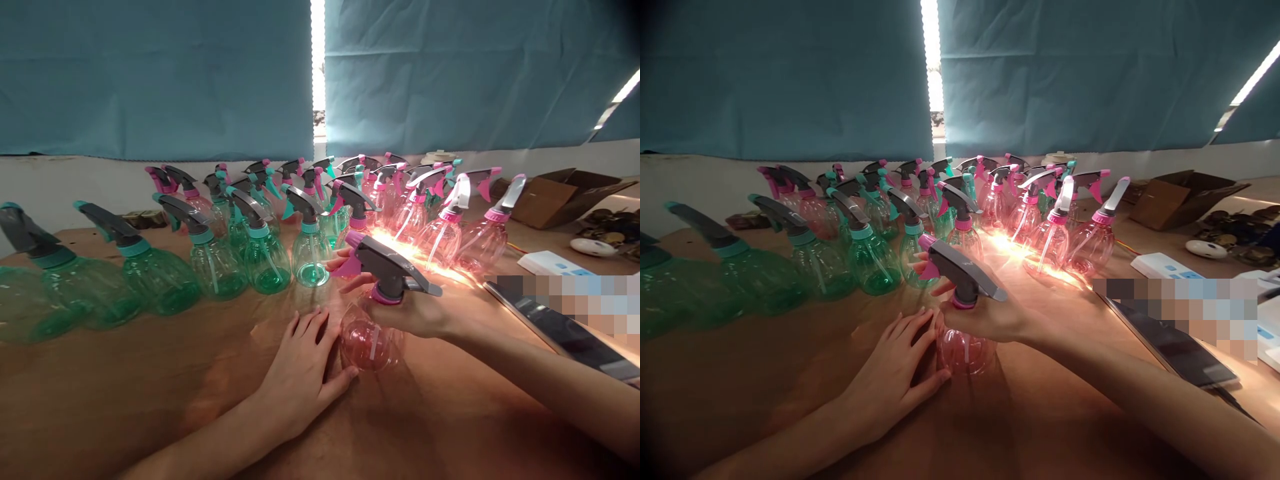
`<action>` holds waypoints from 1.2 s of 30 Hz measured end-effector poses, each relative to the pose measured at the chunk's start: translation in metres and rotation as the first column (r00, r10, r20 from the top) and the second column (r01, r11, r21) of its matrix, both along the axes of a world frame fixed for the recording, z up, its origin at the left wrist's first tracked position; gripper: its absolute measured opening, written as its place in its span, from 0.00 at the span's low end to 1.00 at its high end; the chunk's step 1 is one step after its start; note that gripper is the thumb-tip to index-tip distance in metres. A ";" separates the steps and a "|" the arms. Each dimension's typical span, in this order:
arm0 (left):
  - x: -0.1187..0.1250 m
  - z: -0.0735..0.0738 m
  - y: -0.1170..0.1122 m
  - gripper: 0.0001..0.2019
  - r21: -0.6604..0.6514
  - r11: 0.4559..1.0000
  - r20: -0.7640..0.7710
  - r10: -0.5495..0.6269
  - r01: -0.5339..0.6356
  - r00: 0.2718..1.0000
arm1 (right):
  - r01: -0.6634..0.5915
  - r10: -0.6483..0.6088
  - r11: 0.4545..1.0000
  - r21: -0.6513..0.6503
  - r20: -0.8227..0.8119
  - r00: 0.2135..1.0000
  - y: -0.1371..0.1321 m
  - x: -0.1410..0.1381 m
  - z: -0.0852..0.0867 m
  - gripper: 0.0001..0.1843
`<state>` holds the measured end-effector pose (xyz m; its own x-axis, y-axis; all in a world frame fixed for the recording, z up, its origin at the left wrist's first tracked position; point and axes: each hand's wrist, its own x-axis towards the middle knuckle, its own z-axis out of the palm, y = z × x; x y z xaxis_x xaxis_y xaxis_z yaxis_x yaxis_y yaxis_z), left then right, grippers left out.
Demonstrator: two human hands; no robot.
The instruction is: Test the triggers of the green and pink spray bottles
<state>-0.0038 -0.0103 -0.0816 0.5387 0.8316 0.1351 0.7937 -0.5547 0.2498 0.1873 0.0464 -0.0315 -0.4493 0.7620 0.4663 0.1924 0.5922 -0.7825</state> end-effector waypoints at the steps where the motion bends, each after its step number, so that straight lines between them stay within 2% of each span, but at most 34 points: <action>1: 0.000 0.000 0.000 0.24 -0.002 1.000 0.001 -0.001 0.001 1.000 | 0.012 -0.012 1.000 -0.004 -0.008 1.000 -0.001 -0.001 0.002 0.28; 8: -0.002 0.000 -0.002 0.24 0.010 1.000 0.007 -0.001 0.001 1.000 | 0.087 -0.089 0.995 -0.045 -0.053 0.995 -0.008 -0.005 0.007 0.25; 13: -0.001 0.000 -0.002 0.24 0.006 1.000 -0.001 -0.009 0.009 1.000 | 0.123 -0.123 0.992 -0.016 0.025 0.992 -0.007 -0.004 0.009 0.10; 15: -0.001 0.001 -0.002 0.23 0.004 1.000 -0.002 -0.011 0.011 1.000 | 0.132 -0.131 0.991 -0.016 0.073 0.989 -0.007 -0.003 0.009 0.08; 22: 0.000 0.000 0.000 0.22 0.029 0.999 0.036 -0.023 0.022 0.999 | 0.125 -0.126 0.992 0.017 0.056 0.990 -0.005 0.000 0.006 0.16; 28: -0.001 0.000 -0.001 0.22 0.029 0.999 0.038 -0.020 0.019 0.999 | 0.144 -0.145 0.989 0.013 0.093 0.985 -0.006 0.002 0.007 0.15; 32: -0.001 0.001 -0.001 0.23 0.024 1.000 0.041 -0.017 0.016 0.999 | 0.078 -0.079 0.997 0.011 0.038 0.996 -0.006 0.000 0.008 0.21; 36: -0.001 0.001 -0.001 0.23 0.016 1.000 0.026 -0.023 0.023 0.999 | 0.136 -0.136 0.991 0.012 0.067 0.988 -0.004 0.000 0.005 0.18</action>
